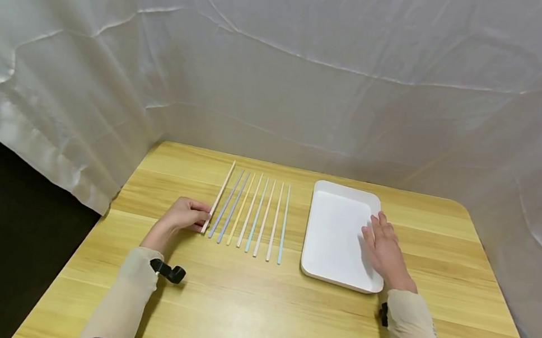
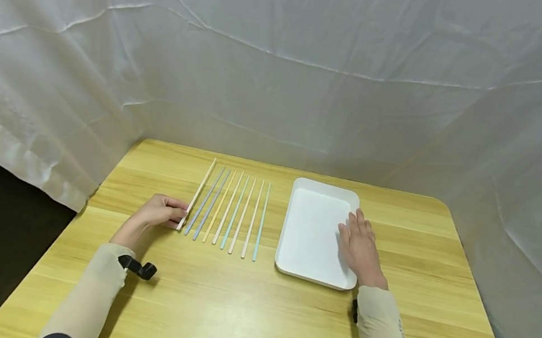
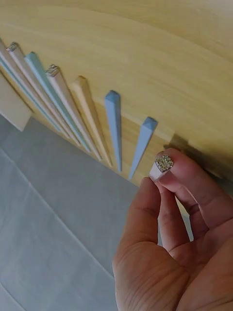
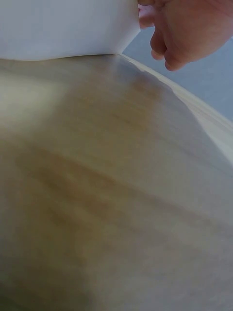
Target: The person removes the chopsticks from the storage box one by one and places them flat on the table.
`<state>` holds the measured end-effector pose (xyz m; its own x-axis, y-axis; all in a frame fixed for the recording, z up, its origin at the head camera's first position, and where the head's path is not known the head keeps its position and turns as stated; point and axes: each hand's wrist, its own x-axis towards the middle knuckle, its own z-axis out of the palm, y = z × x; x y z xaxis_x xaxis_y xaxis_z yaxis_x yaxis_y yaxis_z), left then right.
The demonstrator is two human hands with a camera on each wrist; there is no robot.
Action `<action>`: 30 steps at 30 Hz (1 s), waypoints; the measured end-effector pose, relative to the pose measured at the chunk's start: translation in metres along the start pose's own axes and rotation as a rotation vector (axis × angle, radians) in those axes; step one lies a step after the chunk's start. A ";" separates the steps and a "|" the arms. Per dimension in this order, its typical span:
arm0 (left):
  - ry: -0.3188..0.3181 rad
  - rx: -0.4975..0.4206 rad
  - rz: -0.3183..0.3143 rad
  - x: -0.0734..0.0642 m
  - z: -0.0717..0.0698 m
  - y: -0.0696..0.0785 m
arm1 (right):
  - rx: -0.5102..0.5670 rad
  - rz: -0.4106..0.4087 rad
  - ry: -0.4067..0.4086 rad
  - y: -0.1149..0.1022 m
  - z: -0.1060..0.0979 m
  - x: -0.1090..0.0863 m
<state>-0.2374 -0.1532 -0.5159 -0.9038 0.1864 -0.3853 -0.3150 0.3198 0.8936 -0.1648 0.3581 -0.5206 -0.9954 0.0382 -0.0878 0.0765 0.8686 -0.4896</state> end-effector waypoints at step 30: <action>0.233 0.330 0.018 -0.009 0.013 0.007 | -0.004 -0.015 0.006 0.001 0.002 0.000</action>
<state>-0.2277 -0.1405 -0.5087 -0.9617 -0.0086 -0.2740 -0.2229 0.6064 0.7633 -0.1651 0.3583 -0.5225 -0.9968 0.0280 -0.0748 0.0611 0.8709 -0.4877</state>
